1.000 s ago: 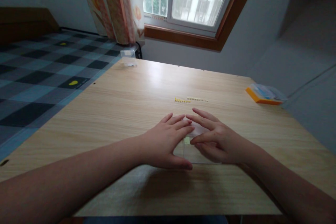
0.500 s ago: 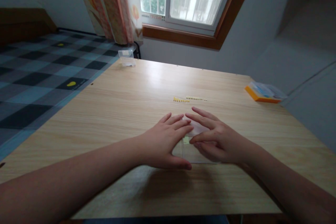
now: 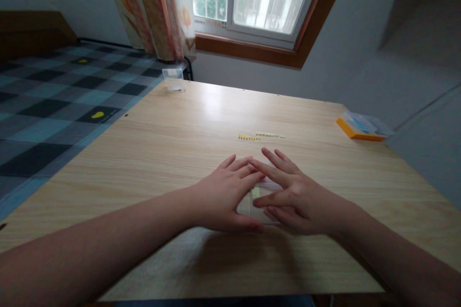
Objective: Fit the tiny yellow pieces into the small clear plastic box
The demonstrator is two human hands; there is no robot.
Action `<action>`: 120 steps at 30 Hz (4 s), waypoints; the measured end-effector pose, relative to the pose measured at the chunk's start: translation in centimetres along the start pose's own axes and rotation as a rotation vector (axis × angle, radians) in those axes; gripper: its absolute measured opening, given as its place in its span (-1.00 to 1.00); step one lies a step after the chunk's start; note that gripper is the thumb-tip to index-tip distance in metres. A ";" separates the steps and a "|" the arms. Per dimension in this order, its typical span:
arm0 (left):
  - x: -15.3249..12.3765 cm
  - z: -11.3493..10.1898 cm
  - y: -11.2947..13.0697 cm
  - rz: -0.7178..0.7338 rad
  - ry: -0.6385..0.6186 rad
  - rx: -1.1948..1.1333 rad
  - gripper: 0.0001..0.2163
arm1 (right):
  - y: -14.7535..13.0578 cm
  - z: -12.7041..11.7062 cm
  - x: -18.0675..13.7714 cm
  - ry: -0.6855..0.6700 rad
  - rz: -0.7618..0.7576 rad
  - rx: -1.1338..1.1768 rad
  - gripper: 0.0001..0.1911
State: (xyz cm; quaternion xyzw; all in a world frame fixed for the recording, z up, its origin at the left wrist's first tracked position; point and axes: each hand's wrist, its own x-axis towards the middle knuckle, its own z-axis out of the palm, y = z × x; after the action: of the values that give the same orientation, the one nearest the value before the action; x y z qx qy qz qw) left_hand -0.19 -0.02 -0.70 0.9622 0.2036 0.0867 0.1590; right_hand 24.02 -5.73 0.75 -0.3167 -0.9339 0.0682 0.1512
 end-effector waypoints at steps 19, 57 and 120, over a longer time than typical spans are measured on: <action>0.1 0.0 0.1 0.014 0.026 -0.017 -0.25 | -0.1 0.3 0.1 -0.013 0.022 -0.001 -0.69; -0.1 0.3 -0.3 0.022 0.017 -0.022 -0.16 | -0.3 0.4 0.0 -0.032 -0.018 0.005 -0.69; -0.1 -0.3 0.0 -0.023 -0.027 -0.021 -0.10 | 8.6 2.8 0.2 0.574 0.444 0.053 -0.61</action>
State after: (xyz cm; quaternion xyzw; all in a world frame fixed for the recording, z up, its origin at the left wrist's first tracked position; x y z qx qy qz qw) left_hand -0.34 0.03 -0.41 0.9591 0.2119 0.0741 0.1727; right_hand 27.91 1.11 -3.74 -0.5141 -0.7598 0.0319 0.3968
